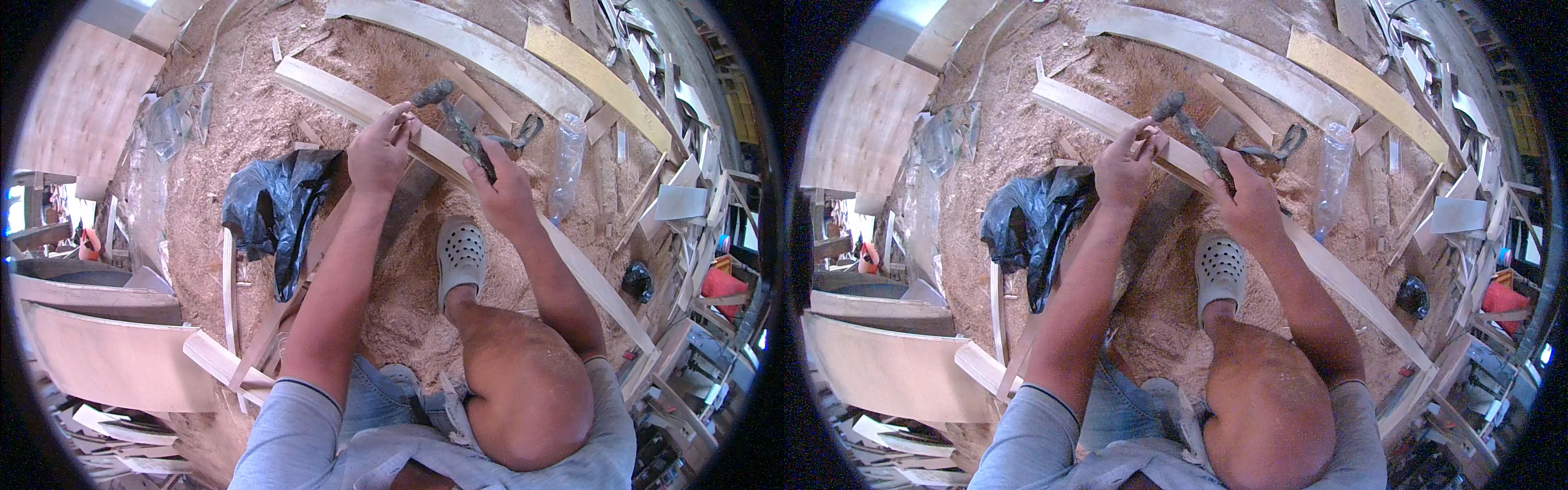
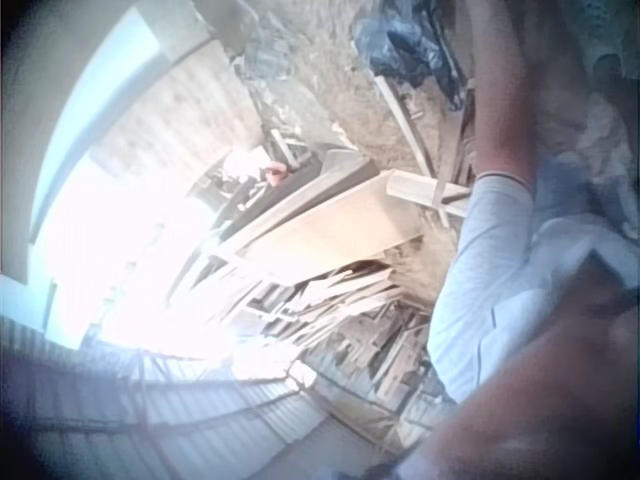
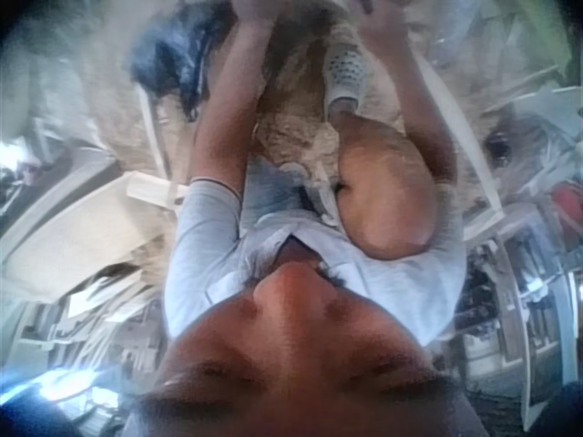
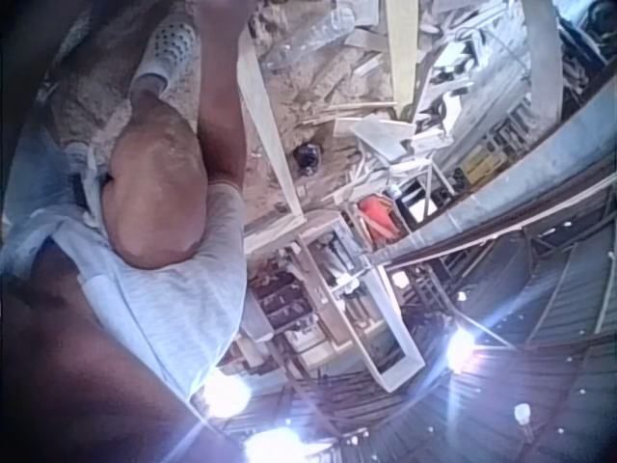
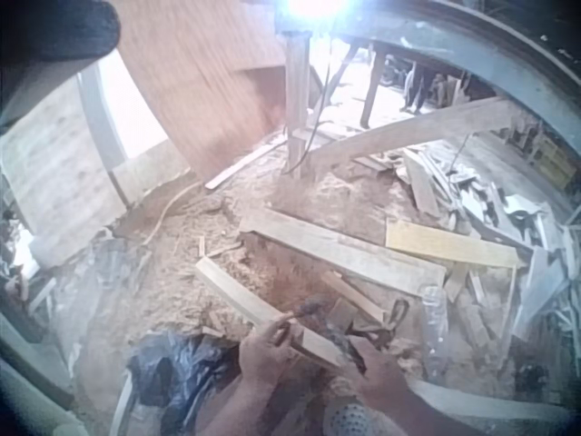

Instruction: The person constructs a wooden frame by positioning wooden boards together and hammering nails into the wood.

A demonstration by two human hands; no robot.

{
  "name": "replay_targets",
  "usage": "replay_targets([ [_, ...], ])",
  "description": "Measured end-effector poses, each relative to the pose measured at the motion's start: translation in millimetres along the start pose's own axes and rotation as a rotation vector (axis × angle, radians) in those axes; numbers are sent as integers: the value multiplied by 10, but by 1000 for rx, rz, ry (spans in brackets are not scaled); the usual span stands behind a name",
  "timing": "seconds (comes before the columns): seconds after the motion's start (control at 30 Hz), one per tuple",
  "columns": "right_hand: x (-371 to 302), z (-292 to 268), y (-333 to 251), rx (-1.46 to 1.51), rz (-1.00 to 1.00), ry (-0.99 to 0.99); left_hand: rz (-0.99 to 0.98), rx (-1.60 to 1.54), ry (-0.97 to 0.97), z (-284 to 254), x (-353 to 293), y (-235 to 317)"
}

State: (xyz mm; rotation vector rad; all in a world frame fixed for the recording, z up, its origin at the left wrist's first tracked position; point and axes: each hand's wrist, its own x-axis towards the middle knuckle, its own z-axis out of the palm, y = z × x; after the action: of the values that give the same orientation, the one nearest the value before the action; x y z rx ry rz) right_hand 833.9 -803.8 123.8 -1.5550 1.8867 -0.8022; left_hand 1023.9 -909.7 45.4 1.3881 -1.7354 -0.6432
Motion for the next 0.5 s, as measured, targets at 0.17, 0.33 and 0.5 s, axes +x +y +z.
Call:
replay_targets([
  [0.17,18,92,-31,-136,-89,100,-41,39,-22,-4,7,17],
  [0.33,34,96,-83,-216,-86,49,-70,8,-61,-32,-2,12],
  [0.5,0,111,-62,-136,-217,178,-108,40,-52,-8,0,-18],
])
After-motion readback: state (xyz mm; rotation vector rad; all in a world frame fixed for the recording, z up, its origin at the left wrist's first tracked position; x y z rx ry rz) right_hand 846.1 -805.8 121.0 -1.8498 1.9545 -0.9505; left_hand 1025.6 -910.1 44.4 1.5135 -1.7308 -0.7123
